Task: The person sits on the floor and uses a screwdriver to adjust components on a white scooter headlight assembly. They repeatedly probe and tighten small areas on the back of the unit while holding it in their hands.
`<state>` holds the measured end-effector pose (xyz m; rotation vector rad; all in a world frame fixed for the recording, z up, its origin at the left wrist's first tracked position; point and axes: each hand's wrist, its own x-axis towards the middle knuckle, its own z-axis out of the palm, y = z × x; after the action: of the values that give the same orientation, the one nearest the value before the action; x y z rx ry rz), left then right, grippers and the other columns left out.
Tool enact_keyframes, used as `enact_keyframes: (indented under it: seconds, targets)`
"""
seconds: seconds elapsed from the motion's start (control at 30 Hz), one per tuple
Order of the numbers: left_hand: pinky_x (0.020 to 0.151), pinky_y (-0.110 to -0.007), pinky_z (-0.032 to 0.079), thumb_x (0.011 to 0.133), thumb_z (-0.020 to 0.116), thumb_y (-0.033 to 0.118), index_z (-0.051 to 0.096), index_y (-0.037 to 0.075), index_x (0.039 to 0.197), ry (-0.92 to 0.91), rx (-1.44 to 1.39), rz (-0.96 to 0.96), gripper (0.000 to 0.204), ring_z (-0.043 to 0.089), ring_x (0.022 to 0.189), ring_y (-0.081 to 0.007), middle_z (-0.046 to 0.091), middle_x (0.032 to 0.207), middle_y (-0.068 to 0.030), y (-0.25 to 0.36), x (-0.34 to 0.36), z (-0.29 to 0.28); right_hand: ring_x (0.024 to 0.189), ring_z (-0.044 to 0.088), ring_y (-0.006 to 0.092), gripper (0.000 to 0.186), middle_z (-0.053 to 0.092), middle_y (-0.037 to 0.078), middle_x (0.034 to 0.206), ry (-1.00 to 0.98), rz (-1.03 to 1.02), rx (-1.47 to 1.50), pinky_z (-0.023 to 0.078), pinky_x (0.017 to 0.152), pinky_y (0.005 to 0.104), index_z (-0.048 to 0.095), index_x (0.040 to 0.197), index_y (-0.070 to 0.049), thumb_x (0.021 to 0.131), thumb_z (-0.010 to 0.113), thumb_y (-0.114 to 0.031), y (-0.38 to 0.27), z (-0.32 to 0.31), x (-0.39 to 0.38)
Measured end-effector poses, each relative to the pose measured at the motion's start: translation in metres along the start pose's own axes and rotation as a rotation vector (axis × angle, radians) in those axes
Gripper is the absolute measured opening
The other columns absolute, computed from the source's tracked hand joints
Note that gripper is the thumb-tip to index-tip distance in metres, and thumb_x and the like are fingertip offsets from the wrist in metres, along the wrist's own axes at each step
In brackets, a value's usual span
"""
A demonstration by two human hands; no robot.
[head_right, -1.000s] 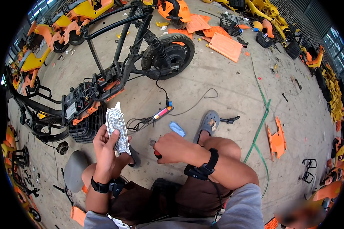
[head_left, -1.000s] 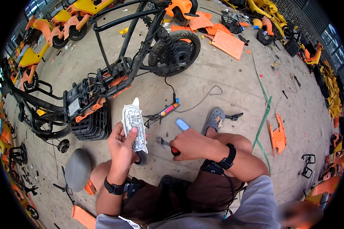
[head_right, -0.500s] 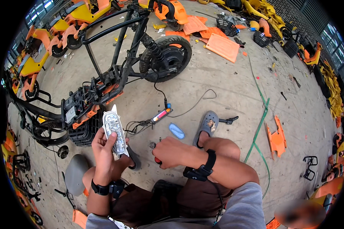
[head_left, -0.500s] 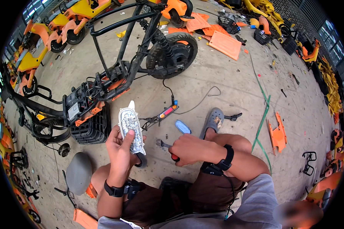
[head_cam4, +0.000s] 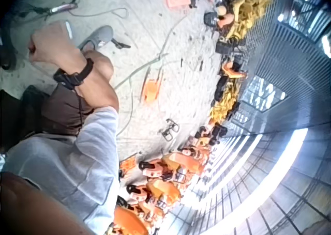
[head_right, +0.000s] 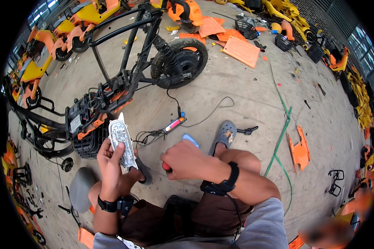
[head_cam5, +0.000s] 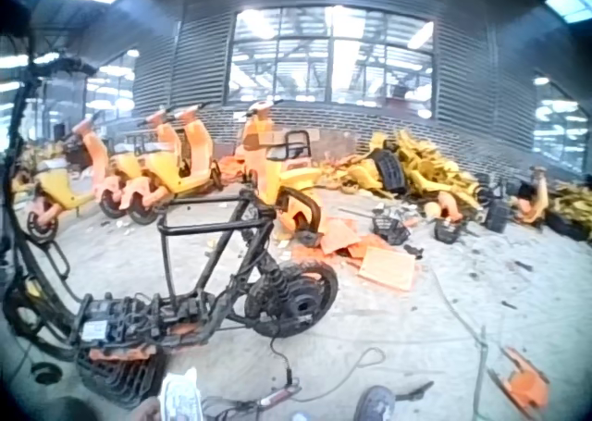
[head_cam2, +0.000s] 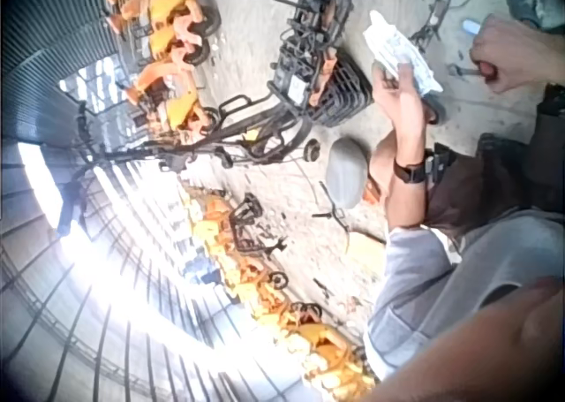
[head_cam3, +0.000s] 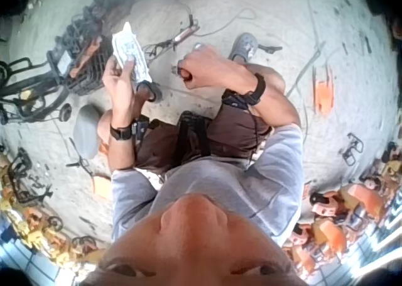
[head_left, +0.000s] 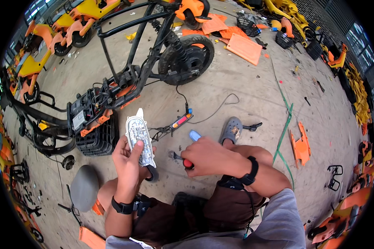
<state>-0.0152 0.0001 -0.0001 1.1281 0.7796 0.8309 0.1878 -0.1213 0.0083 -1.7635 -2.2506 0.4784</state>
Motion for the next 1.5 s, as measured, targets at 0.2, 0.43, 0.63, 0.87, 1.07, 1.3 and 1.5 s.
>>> enact_keyframes:
  seconds: [0.2, 0.43, 0.63, 0.87, 1.07, 1.3, 1.5]
  targets:
    - [0.065, -0.029, 0.057, 0.097, 0.059, 0.007, 0.056, -0.006, 0.117, 0.086, 0.077, -0.007, 0.024, 0.071, 0.079, -0.0188, 0.069, 0.097, -0.0114, 0.007, 0.002, -0.006, 0.059, 0.052, 0.0148, 0.022, 0.049, -0.001, 0.066, 0.542, -0.135, -0.187, 0.038, 0.053, 0.0298, 0.060, 0.077, -0.010, 0.064, 0.072, -0.024, -0.038, -0.041, -0.024]
    - [0.073, -0.035, 0.061, 0.096, 0.059, 0.005, 0.052, -0.010, 0.120, 0.088, 0.070, -0.008, 0.029, 0.072, 0.080, -0.0239, 0.070, 0.100, -0.0168, 0.010, 0.001, -0.007, 0.042, 0.034, 0.0148, 0.009, 0.032, 0.000, 0.048, 0.712, -0.066, -0.161, 0.030, 0.042, 0.0259, 0.058, 0.069, -0.001, 0.071, 0.065, -0.007, -0.087, -0.049, -0.032]
    - [0.070, -0.035, 0.061, 0.095, 0.060, 0.009, 0.051, -0.009, 0.123, 0.109, 0.139, -0.024, 0.035, 0.073, 0.078, -0.0267, 0.069, 0.104, -0.0215, 0.008, 0.001, 0.002, 0.042, 0.033, 0.0152, 0.009, 0.031, 0.001, 0.048, 0.591, -0.081, -0.136, 0.031, 0.042, 0.0256, 0.056, 0.068, -0.001, 0.070, 0.064, -0.004, -0.077, -0.052, -0.043]
    - [0.069, -0.036, 0.062, 0.096, 0.059, 0.006, 0.050, -0.010, 0.123, 0.083, 0.147, -0.011, 0.033, 0.073, 0.079, -0.0271, 0.068, 0.106, -0.0224, 0.005, 0.004, -0.004, 0.041, 0.033, 0.0156, 0.009, 0.030, 0.003, 0.048, 0.473, -0.114, -0.127, 0.031, 0.042, 0.0253, 0.054, 0.066, -0.001, 0.069, 0.062, -0.001, -0.076, -0.058, -0.045]
    - [0.061, -0.041, 0.061, 0.097, 0.057, 0.003, 0.050, -0.009, 0.122, 0.072, 0.041, -0.049, 0.028, 0.072, 0.082, -0.0281, 0.068, 0.100, -0.0180, 0.012, 0.002, 0.002, 0.041, 0.032, 0.0157, 0.010, 0.030, 0.004, 0.049, 0.396, -0.157, -0.125, 0.031, 0.043, 0.0251, 0.052, 0.065, -0.001, 0.068, 0.061, 0.001, -0.075, -0.065, -0.045]
    - [0.068, -0.037, 0.062, 0.095, 0.059, 0.005, 0.052, -0.009, 0.121, 0.115, 0.100, -0.028, 0.030, 0.073, 0.079, -0.0275, 0.069, 0.103, -0.0212, 0.006, 0.004, -0.003, 0.044, 0.033, 0.0138, 0.010, 0.031, 0.001, 0.050, 0.404, -0.239, -0.159, 0.028, 0.045, 0.0256, 0.052, 0.066, -0.002, 0.065, 0.063, -0.004, -0.069, -0.053, -0.034]
    - [0.063, -0.039, 0.062, 0.098, 0.057, 0.004, 0.051, -0.010, 0.116, 0.080, 0.087, -0.049, 0.024, 0.072, 0.081, -0.0274, 0.069, 0.097, -0.0185, 0.007, 0.003, -0.002, 0.046, 0.033, 0.0122, 0.013, 0.033, -0.002, 0.052, 0.355, -0.415, -0.283, 0.026, 0.046, 0.0259, 0.053, 0.067, -0.004, 0.062, 0.064, -0.008, -0.065, -0.042, -0.026]
